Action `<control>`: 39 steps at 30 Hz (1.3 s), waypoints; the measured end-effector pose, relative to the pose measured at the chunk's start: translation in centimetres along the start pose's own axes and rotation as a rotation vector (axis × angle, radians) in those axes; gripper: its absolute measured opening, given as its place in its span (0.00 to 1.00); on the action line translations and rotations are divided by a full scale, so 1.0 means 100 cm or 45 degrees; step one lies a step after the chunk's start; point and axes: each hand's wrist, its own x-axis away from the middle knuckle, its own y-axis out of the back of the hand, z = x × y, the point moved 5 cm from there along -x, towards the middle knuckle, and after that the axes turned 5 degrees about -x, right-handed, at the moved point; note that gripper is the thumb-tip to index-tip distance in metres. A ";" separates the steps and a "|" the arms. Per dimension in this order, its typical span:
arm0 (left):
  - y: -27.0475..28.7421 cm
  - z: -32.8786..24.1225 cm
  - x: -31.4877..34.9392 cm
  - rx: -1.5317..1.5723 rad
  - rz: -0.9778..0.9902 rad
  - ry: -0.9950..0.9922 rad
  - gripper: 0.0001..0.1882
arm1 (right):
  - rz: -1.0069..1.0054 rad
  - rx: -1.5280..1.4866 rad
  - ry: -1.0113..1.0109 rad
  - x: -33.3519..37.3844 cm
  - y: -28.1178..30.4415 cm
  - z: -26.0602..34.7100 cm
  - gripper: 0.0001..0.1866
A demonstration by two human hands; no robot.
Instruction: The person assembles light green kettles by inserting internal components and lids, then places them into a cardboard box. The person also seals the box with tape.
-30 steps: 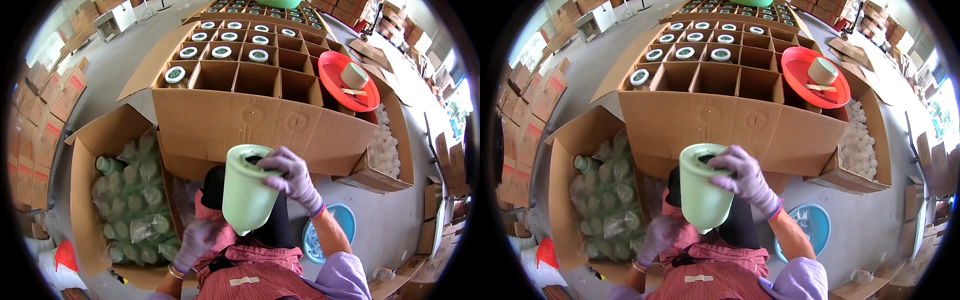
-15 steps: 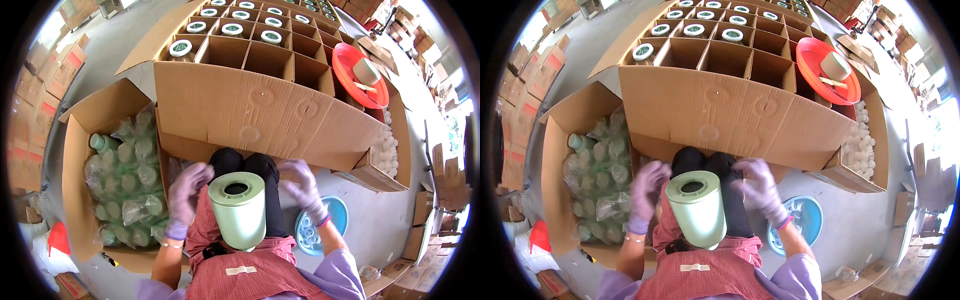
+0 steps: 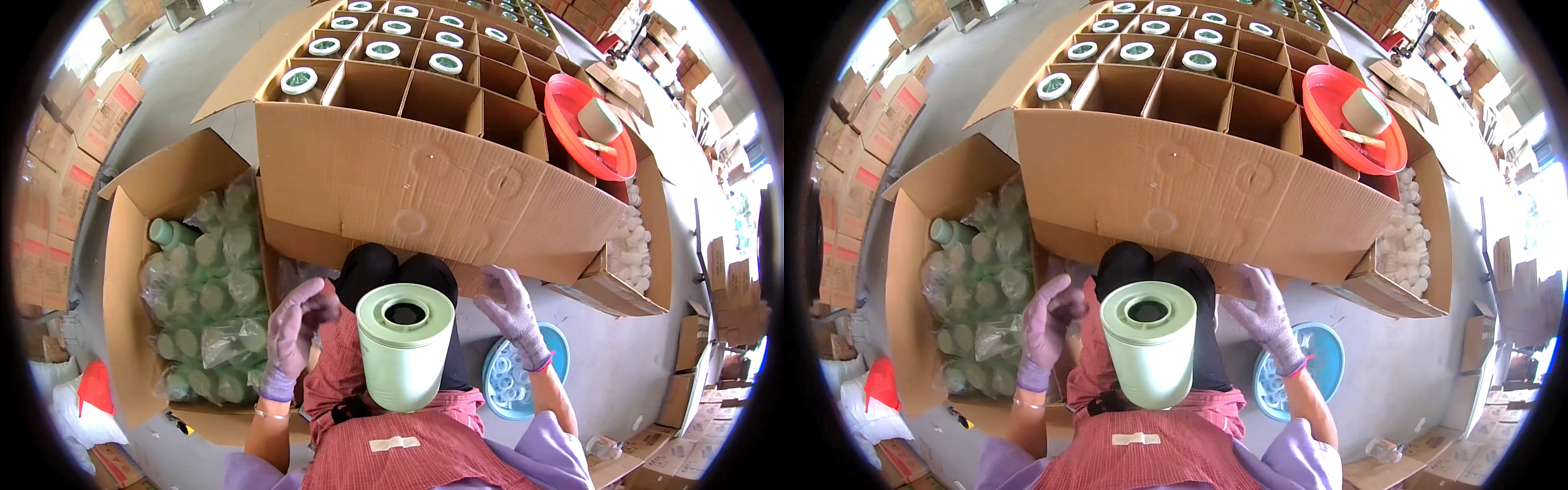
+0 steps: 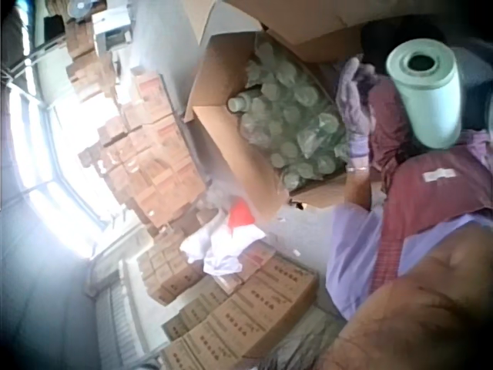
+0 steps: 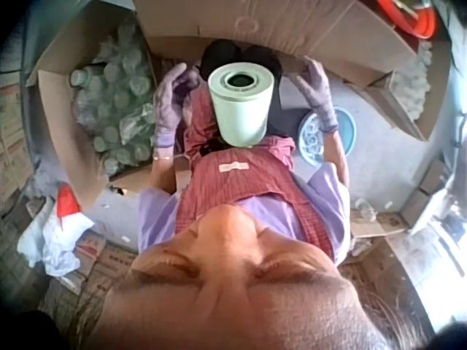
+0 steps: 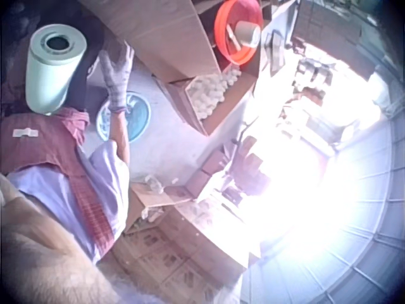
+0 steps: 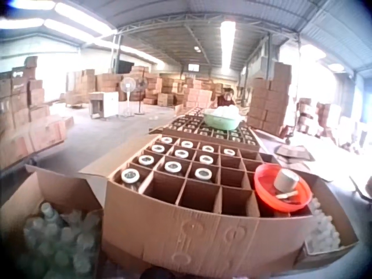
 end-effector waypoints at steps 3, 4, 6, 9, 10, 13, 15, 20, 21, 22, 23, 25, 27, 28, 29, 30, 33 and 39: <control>-0.041 0.003 -0.024 -0.670 0.377 -0.282 0.44 | 0.322 -0.768 0.150 0.012 -0.062 0.036 0.28; -0.049 0.008 -0.031 -0.863 0.613 -0.384 0.45 | 0.287 -0.374 0.510 0.008 -0.057 0.057 0.26; -0.058 -0.001 -0.042 -0.825 0.655 -0.436 0.45 | 0.126 -0.310 0.735 -0.001 -0.045 0.086 0.25; -0.065 -0.008 -0.052 -0.692 0.524 -0.392 0.47 | -0.027 -0.403 0.754 -0.021 -0.040 0.096 0.39; -0.068 -0.016 -0.053 -0.509 0.377 -0.432 0.47 | -0.101 -0.489 0.768 -0.028 -0.040 0.099 0.45; -0.073 -0.019 -0.061 0.394 0.184 0.079 0.42 | -0.266 0.171 1.256 -0.027 -0.047 0.131 0.41; -0.064 -0.021 -0.058 -0.338 -0.002 -0.169 0.39 | -0.198 0.517 1.319 -0.030 -0.066 0.143 0.36; -0.089 -0.058 -0.043 -0.965 -0.078 -1.005 0.32 | 0.206 -1.174 0.103 -0.059 -0.082 0.094 0.26; -0.081 -0.054 -0.045 -1.310 -0.018 -1.162 0.37 | 0.319 -1.127 0.221 -0.058 -0.083 0.088 0.27; -0.081 -0.059 -0.044 -1.496 0.089 -1.209 0.33 | 0.430 -1.076 0.336 -0.056 -0.080 0.086 0.27; -0.081 -0.065 -0.043 -1.622 0.244 -1.316 0.32 | 0.614 -1.041 0.377 -0.055 -0.071 0.086 0.27; -0.089 -0.070 -0.037 -1.816 0.438 -1.496 0.29 | 0.865 -0.606 0.621 -0.053 -0.042 0.089 0.27; -0.080 -0.058 -0.040 -2.120 0.375 -1.824 0.29 | 0.904 0.010 0.701 -0.068 -0.014 0.112 0.26; -0.071 -0.061 -0.044 -2.174 0.258 -1.741 0.28 | 0.815 0.121 0.544 -0.082 -0.001 0.141 0.24; -0.066 -0.062 -0.049 -2.185 0.151 -1.676 0.27 | 0.717 0.248 0.354 -0.090 0.018 0.171 0.22; -0.061 -0.067 -0.057 -2.054 0.002 -1.504 0.26 | 0.535 0.281 0.115 -0.106 0.034 0.188 0.21; -0.046 -0.049 -0.065 -1.371 -0.091 -0.977 0.20 | -0.233 0.909 0.467 -0.167 0.074 0.199 0.25; -0.031 -0.003 -0.060 -0.905 0.060 -0.770 0.14 | -0.364 1.348 0.795 -0.237 0.002 0.231 0.23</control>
